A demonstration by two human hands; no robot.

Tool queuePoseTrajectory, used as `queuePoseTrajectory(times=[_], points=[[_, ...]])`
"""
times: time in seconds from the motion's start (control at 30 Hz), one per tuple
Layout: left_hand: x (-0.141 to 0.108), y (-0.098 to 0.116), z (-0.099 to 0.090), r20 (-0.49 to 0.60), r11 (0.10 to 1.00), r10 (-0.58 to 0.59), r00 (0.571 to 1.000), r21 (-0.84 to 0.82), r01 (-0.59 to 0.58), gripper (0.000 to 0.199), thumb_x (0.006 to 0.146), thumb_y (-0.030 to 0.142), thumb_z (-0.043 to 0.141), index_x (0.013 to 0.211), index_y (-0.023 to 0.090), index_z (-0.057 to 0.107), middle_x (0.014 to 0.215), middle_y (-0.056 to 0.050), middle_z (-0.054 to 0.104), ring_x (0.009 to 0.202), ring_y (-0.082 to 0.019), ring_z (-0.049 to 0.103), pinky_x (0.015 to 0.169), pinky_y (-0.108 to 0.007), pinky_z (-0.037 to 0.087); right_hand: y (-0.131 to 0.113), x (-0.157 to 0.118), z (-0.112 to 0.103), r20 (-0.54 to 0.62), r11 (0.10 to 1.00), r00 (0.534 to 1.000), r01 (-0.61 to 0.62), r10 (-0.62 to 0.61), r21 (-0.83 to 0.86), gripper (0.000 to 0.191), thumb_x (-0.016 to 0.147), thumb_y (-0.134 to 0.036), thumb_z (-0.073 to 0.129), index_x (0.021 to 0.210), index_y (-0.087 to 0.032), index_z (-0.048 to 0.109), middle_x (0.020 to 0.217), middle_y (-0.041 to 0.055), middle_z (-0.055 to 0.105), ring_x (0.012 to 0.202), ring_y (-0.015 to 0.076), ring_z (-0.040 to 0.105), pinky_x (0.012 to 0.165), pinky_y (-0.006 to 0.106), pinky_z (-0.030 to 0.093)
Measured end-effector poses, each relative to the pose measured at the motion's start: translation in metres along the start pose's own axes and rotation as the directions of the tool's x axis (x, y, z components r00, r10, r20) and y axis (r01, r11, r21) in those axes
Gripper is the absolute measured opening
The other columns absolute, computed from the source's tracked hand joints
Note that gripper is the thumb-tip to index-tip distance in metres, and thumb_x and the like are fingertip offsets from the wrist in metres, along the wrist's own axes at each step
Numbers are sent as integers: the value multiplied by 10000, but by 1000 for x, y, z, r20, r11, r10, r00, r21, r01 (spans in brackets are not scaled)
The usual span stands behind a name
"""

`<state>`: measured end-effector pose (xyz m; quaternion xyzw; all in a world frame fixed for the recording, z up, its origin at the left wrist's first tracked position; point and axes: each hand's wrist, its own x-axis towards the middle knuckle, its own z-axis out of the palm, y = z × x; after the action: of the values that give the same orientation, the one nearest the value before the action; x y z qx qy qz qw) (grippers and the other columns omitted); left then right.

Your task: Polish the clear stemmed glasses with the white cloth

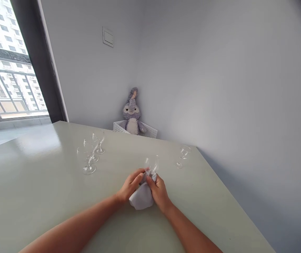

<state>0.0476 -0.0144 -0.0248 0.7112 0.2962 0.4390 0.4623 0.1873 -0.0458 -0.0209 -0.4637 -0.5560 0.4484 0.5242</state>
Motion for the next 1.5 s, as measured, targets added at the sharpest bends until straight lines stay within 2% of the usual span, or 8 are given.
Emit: queuePoseTrajectory(times=[0.1, 0.23, 0.57, 0.67, 0.8, 0.9, 1.27, 1.5], points=[[1, -7, -5, -4, 973, -85, 996, -215, 82, 523, 804, 500, 474, 1230, 197, 461, 1152, -112, 562, 1061, -239, 520, 923, -388, 396, -2, 0, -4, 118, 979, 989, 107, -88, -172, 346, 831, -452, 485, 1040, -187, 563, 879, 31, 622, 787, 176, 553, 682, 262, 434], [1, -10, -4, -31, 982, -86, 996, -172, 80, 600, 651, 555, 630, 1095, 157, 567, 1147, -141, 554, 1110, -262, 479, 937, -375, 376, 0, -1, -6, 204, 906, 971, 194, -124, -376, 336, 855, -454, 431, 1015, -190, 565, 848, 40, 623, 746, 179, 559, 638, 266, 442], [13, -9, -28, -413, 987, -84, 907, -161, 18, 546, 701, 465, 624, 1122, 191, 410, 1054, -94, 578, 699, -126, 539, 633, -267, 455, 10, 8, -16, -95, 851, 974, 130, -205, -508, 297, 885, -412, 372, 958, -192, 557, 720, 21, 603, 629, 164, 550, 576, 267, 440], [16, -4, -36, -517, 987, -50, 854, -158, -38, 512, 714, 413, 628, 1114, 220, 374, 1087, -75, 548, 594, -75, 482, 559, -233, 439, 4, 6, -15, -97, 876, 968, 163, -230, -453, 310, 901, -398, 350, 1036, -189, 535, 867, 46, 624, 744, 165, 583, 669, 274, 472], [18, -3, -40, -594, 985, -35, 804, -156, -72, 501, 713, 403, 631, 1104, 231, 369, 1122, -77, 527, 659, -83, 517, 634, -254, 467, -1, 1, -11, 170, 730, 922, 379, -347, -569, 401, 896, -408, 365, 1229, -206, 461, 1286, 102, 462, 1158, 225, 451, 894, 339, 434], [17, -6, -39, -605, 986, -34, 795, -152, -74, 507, 712, 405, 635, 1110, 239, 368, 1146, -74, 517, 657, -78, 521, 674, -271, 474, 0, -1, -10, 262, 580, 890, 444, -372, -683, 360, 892, -396, 378, 1143, -212, 559, 1317, 90, 441, 1220, 268, 374, 932, 424, 402], [6, -7, -20, -501, 992, 88, 861, -39, -124, 450, 742, 347, 623, 1111, 231, 393, 1165, -84, 493, 682, -94, 533, 663, -272, 472, 7, -2, -8, 482, 445, 835, 550, -265, -707, 278, 845, -314, 488, 1100, -273, 592, 1175, 17, 580, 1038, 260, 487, 851, 419, 436], [1, -14, -7, -411, 990, 141, 901, 41, -137, 516, 723, 329, 645, 1155, 238, 376, 1159, -91, 510, 706, -110, 544, 710, -303, 483, 9, 11, -23, 135, 640, 878, 433, -460, -635, 220, 888, -266, 400, 1038, -227, 556, 932, 64, 579, 848, 185, 540, 721, 329, 470]])
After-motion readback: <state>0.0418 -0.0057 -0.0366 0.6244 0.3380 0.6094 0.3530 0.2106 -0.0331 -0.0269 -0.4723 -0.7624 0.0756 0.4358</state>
